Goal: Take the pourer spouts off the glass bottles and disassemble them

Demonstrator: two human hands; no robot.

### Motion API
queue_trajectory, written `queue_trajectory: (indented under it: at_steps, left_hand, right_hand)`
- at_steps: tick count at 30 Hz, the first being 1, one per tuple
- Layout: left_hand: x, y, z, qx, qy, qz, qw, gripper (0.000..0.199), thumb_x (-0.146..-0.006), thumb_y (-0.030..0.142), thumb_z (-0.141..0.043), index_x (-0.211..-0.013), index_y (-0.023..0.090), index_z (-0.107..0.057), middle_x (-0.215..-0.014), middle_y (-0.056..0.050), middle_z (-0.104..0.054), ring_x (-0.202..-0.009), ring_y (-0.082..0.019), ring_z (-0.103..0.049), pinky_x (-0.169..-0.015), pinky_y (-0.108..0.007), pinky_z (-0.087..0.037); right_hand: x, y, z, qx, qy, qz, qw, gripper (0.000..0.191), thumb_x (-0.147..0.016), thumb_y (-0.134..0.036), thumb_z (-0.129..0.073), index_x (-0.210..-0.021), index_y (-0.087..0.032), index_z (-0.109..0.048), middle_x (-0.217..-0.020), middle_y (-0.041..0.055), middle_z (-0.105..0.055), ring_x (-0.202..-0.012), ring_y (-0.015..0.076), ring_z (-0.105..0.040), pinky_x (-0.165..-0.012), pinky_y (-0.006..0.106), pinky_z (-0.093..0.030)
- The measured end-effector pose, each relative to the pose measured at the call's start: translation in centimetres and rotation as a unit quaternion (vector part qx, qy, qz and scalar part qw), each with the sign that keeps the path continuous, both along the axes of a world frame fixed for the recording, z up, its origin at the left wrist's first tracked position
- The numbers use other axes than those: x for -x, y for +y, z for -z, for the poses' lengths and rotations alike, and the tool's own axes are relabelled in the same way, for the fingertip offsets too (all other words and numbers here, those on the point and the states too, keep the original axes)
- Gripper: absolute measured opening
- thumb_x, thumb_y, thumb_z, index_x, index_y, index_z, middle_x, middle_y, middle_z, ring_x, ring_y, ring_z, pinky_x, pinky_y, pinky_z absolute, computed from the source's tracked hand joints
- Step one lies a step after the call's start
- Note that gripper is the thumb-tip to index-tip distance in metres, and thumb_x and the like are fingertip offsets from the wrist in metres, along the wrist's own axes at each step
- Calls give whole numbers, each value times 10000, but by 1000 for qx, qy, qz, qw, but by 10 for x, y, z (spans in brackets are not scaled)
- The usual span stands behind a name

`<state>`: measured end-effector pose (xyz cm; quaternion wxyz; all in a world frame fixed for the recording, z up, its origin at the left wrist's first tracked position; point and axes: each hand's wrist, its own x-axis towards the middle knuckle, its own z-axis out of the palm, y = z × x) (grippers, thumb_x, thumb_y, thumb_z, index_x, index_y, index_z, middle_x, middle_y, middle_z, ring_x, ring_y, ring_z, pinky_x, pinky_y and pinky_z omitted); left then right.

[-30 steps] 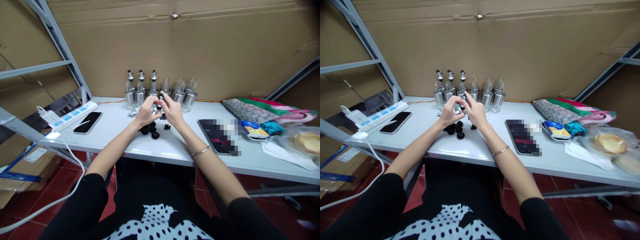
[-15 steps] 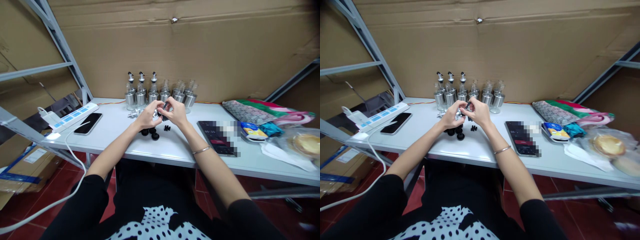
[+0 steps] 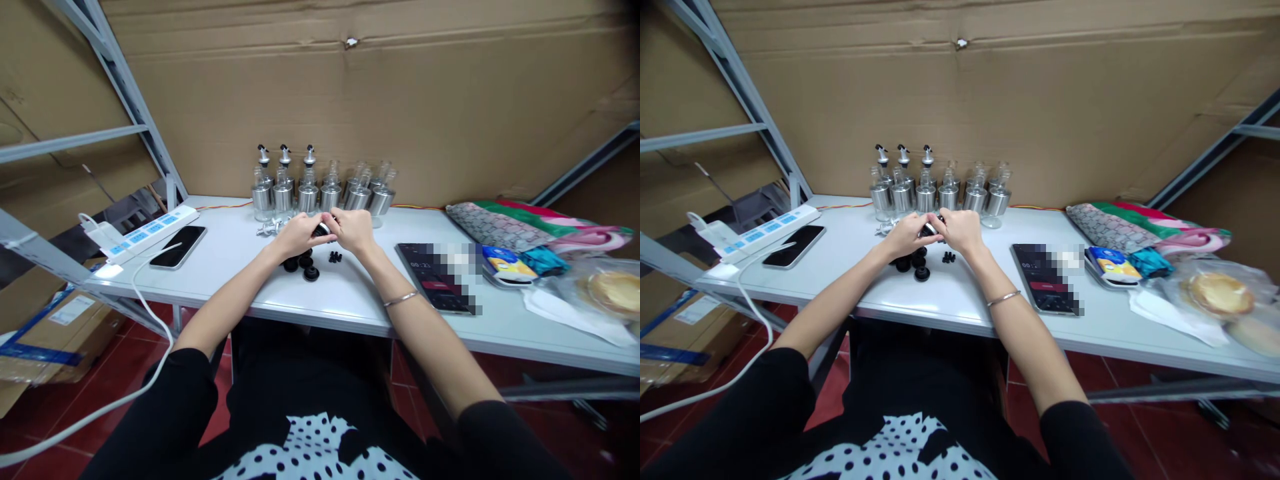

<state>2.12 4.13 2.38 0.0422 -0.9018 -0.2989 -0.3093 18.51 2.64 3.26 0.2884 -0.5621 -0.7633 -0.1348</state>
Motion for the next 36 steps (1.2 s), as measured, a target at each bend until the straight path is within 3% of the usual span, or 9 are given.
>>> queue_trajectory:
  at_steps: [10,15,21,27,36]
  left_hand:
    - [0,1,-3,22,7,-16,1000,489,-872,611,-404,-914,150,-562,-684,-33,-602,-664,-191,-561,-629,-267,-391]
    - [1,4,-2,21,-10,-19,1000,513,-877,631,-359,-897,161,-562,-695,-29,-604,-668,-183,-552,-608,-256,-370]
    - [3,5,-4,21,-34,-16,999,549,-891,639,-290,-875,169,-571,-679,-18,-590,-648,-169,-530,-618,-261,-375]
    - [0,-1,-6,-40,-77,20,996,577,-895,641,-233,-875,165,-558,-726,-36,-591,-660,-161,-510,-680,-281,-403]
    - [7,4,0,-100,-96,5,990,672,-902,626,-57,-714,187,-529,-616,-24,-548,-588,-153,-425,-685,-311,-384]
  right_hand:
    - [0,9,10,68,-19,-27,997,678,-975,-433,-157,-572,-173,-636,-607,107,-667,-626,205,-615,-546,292,-239]
    - [4,11,11,74,-37,-43,996,575,-972,-361,-192,-769,-153,-688,-595,94,-653,-609,205,-598,-549,291,-259]
    - [8,12,12,82,35,-68,994,716,-949,-485,-82,-633,-184,-650,-475,50,-556,-533,175,-544,-539,282,-291]
    - [8,5,1,56,137,-81,986,709,-907,-594,-121,-429,-215,-483,-411,35,-458,-504,161,-504,-528,283,-299]
    - [22,-1,2,158,174,-154,960,683,-914,-578,-79,-436,-223,-415,-465,45,-487,-509,157,-507,-594,287,-352]
